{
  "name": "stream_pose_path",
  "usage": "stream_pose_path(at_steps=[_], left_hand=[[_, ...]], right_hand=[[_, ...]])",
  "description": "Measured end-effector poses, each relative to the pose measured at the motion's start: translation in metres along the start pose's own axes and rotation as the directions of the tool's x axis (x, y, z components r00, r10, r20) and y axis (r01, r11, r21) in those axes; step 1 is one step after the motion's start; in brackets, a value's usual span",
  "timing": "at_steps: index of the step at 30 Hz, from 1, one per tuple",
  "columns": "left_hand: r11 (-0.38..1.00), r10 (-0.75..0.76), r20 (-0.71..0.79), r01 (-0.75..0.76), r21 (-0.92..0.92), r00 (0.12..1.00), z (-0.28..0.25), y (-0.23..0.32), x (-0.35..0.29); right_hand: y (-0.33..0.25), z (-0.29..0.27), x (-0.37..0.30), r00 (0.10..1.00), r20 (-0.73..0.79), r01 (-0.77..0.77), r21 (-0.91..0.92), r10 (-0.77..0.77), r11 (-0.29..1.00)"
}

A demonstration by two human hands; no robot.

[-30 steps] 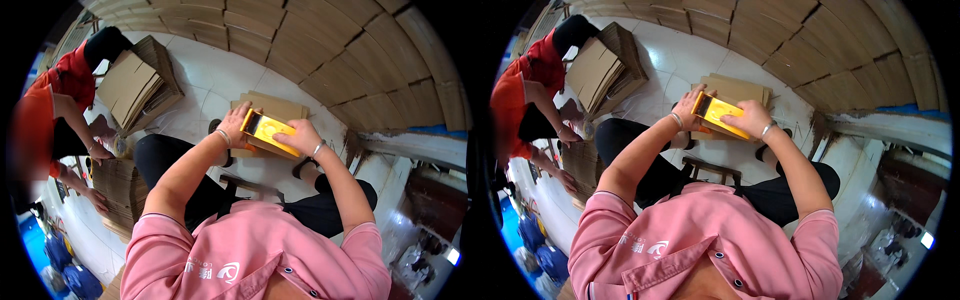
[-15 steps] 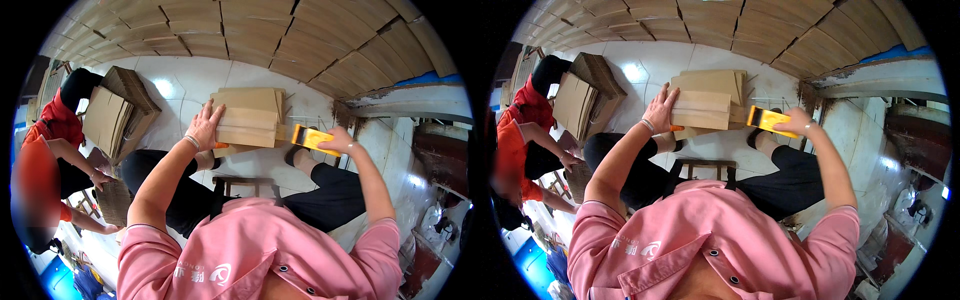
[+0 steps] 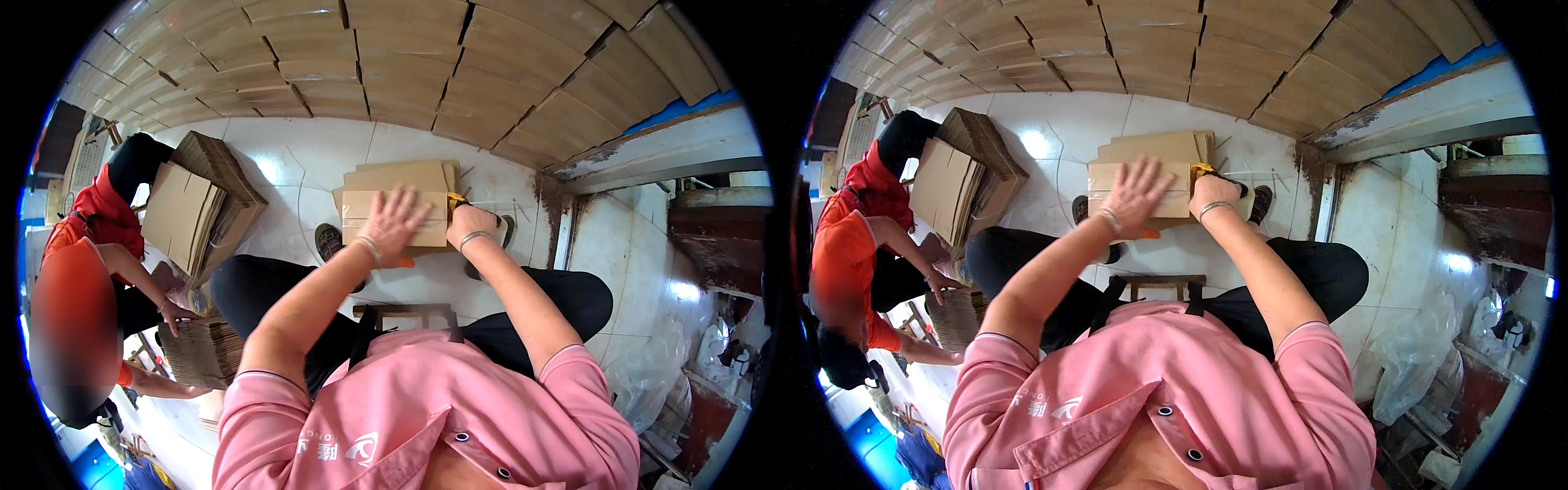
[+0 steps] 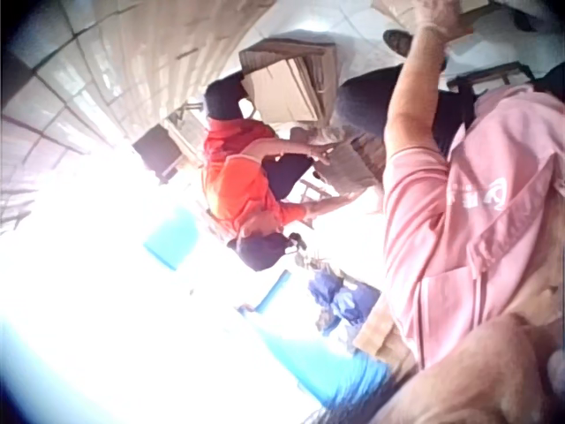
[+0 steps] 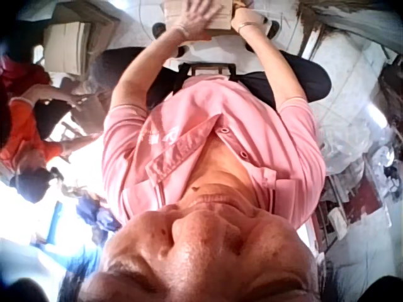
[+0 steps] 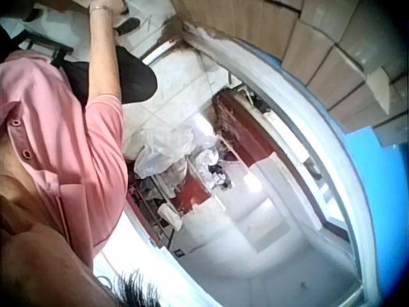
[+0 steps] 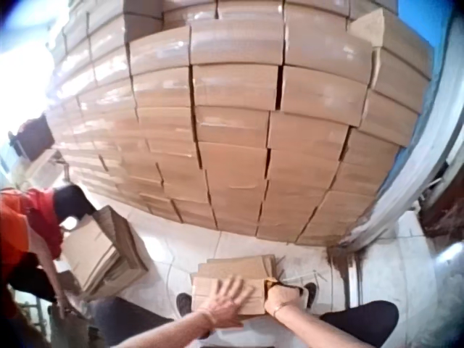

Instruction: The person sits on the floor and assembles flat cardboard sheets into boxes. They fold the flaps and use a handheld tape dispenser to seal the seams, then place the finished boxes into a stack against the wall.

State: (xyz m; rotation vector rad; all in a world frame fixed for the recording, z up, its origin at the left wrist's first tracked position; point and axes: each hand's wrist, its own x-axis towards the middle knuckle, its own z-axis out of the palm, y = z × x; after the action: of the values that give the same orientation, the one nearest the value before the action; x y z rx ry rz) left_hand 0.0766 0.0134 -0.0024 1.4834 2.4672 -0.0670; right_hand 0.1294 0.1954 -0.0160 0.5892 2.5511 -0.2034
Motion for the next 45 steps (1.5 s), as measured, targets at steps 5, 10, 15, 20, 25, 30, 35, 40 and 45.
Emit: stream_pose_path(at_steps=[5, 10, 15, 20, 25, 30, 35, 40, 45], left_hand=[[1.0, 0.014, -0.34, -0.009, 0.016, 0.94, 0.045, 0.03, 0.033], [0.988, -0.045, -0.224, 0.009, -0.157, 0.973, -0.064, 0.01, 0.005], [0.881, -0.133, -0.387, -0.07, -0.468, 0.913, -0.13, 0.0, -0.011], [0.319, -0.462, -0.537, -0.433, -0.843, 0.706, -0.288, -0.042, -0.045], [0.122, -0.618, -0.623, -0.724, -0.679, 0.48, -0.442, -0.064, -0.008], [0.058, -0.841, -0.365, -0.604, -0.795, 0.4, -0.571, -0.045, 0.069], [0.246, -0.843, -0.349, -0.284, -0.927, 0.408, -0.6, -0.032, 0.142], [0.671, -0.665, -0.622, -0.034, -0.741, 0.414, -0.599, -0.043, 0.203], [0.677, -0.58, -0.74, -0.304, -0.671, 0.341, -0.593, -0.073, 0.249]], right_hand=[[0.008, 0.013, -0.002, 0.988, -0.155, 0.021, 0.168, 0.005, 0.985], [0.012, -0.008, 0.001, 0.997, -0.083, 0.011, 0.141, 0.001, 0.99], [0.032, -0.055, -0.016, 0.933, -0.361, 0.027, 0.115, 0.016, 0.993], [0.122, -0.114, -0.03, 0.808, -0.536, -0.031, 0.372, 0.242, 0.928], [0.148, -0.123, -0.034, 0.716, -0.589, 0.065, 0.59, 0.374, 0.805], [0.143, -0.126, -0.037, 0.779, -0.523, 0.138, 0.682, 0.347, 0.719], [0.137, -0.135, -0.038, 0.78, -0.548, 0.181, 0.66, 0.303, 0.729], [0.134, -0.133, -0.041, 0.779, -0.587, 0.273, 0.634, 0.22, 0.724], [0.12, -0.132, -0.039, 0.8, -0.584, 0.32, 0.608, 0.137, 0.727]])
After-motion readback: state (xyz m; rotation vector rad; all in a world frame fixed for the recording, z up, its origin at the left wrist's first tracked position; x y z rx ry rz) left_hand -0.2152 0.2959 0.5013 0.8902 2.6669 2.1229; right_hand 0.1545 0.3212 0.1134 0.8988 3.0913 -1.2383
